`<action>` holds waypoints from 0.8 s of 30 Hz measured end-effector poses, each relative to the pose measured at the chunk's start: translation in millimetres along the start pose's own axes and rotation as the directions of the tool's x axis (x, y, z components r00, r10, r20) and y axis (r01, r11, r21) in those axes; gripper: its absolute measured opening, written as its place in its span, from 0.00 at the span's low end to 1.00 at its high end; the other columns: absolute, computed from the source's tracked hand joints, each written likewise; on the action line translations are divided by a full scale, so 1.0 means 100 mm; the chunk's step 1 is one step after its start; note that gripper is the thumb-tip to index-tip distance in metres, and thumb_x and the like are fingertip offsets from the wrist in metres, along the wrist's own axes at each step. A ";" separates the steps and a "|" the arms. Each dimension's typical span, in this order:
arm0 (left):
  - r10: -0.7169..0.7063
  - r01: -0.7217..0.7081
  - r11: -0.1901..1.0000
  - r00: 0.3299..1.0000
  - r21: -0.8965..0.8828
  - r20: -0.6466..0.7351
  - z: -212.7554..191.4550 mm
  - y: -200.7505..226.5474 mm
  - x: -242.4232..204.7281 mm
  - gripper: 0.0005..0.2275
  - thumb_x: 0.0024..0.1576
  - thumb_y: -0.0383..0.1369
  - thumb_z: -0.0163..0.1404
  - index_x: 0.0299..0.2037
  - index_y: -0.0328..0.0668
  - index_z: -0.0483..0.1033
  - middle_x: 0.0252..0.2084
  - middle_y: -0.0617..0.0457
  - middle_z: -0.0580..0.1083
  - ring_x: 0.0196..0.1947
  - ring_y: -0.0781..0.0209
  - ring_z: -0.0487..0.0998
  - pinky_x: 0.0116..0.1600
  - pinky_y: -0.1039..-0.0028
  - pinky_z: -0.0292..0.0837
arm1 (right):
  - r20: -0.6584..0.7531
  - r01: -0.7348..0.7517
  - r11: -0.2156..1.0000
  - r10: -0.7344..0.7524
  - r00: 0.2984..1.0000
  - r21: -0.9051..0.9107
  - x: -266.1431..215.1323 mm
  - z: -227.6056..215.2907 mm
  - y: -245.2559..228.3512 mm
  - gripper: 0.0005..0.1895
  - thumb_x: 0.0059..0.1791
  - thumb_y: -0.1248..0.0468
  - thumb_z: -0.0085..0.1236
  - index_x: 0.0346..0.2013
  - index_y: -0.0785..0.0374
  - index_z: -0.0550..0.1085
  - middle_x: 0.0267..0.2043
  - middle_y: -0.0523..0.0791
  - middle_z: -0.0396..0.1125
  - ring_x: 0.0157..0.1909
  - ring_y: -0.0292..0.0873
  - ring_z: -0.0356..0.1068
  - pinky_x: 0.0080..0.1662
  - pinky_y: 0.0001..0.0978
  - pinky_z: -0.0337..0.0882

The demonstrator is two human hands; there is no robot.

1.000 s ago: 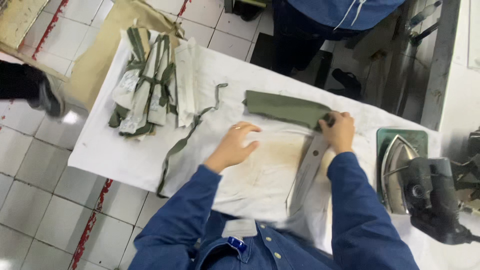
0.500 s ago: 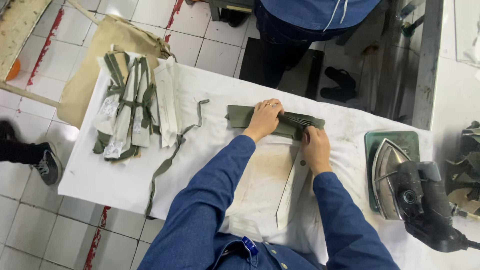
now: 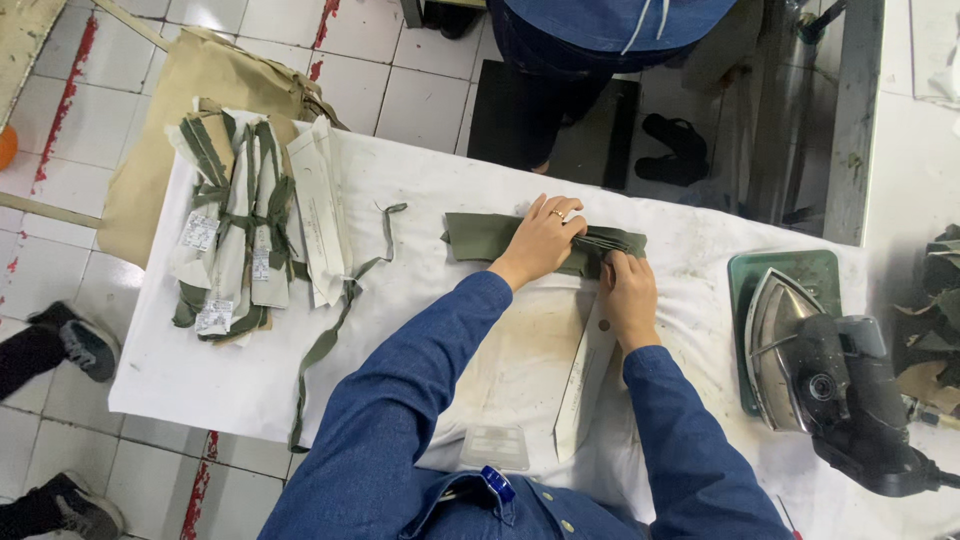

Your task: The person irons green fabric pieces on a white-covered table. They fold the fabric, place a template on it, and use an iron to press the material. The person repeats this process with multiple fabric pieces, moving them aside after ironing.

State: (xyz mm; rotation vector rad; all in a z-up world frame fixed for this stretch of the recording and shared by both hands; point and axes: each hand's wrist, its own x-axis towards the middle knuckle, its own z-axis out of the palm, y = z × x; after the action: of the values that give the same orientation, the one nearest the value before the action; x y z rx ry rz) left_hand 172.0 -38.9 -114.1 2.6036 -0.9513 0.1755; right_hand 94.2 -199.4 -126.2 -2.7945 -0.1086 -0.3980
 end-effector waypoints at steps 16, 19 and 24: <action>-0.274 0.280 0.869 0.959 0.408 -0.074 -0.88 -0.22 -0.79 0.05 0.45 0.28 0.45 0.18 0.47 0.70 0.19 0.54 0.69 0.29 0.56 0.68 0.43 0.53 0.57 | 0.307 -0.147 0.975 0.091 0.947 0.164 -0.27 -0.49 -0.14 0.17 0.35 0.70 0.51 0.37 0.53 0.70 0.28 0.47 0.66 0.34 0.49 0.66 0.40 0.37 0.64; -0.360 0.393 0.919 0.867 -0.028 0.345 -1.39 -0.39 -1.30 0.03 0.41 0.33 0.48 0.24 0.50 0.72 0.28 0.55 0.72 0.36 0.52 0.69 0.46 0.57 0.57 | 0.537 -0.282 0.917 0.092 0.838 0.284 -0.66 -0.78 -0.48 0.13 0.34 0.67 0.46 0.32 0.54 0.71 0.27 0.48 0.67 0.35 0.51 0.66 0.40 0.38 0.64; -0.557 0.770 0.425 0.637 -0.476 0.533 -0.90 -0.47 -2.36 0.12 0.34 0.40 0.57 0.22 0.43 0.74 0.20 0.48 0.72 0.26 0.56 0.71 0.32 0.74 0.63 | 0.725 -0.433 0.867 0.132 0.676 0.246 -1.34 -0.86 -1.01 0.13 0.37 0.63 0.43 0.35 0.56 0.68 0.43 0.47 0.64 0.44 0.52 0.64 0.45 0.42 0.64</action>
State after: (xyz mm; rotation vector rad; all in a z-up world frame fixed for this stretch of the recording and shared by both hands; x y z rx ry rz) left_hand 22.7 169.0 -100.2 2.0840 0.0961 -0.6872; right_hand -68.4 -135.5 -56.3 -2.3264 0.0885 0.7001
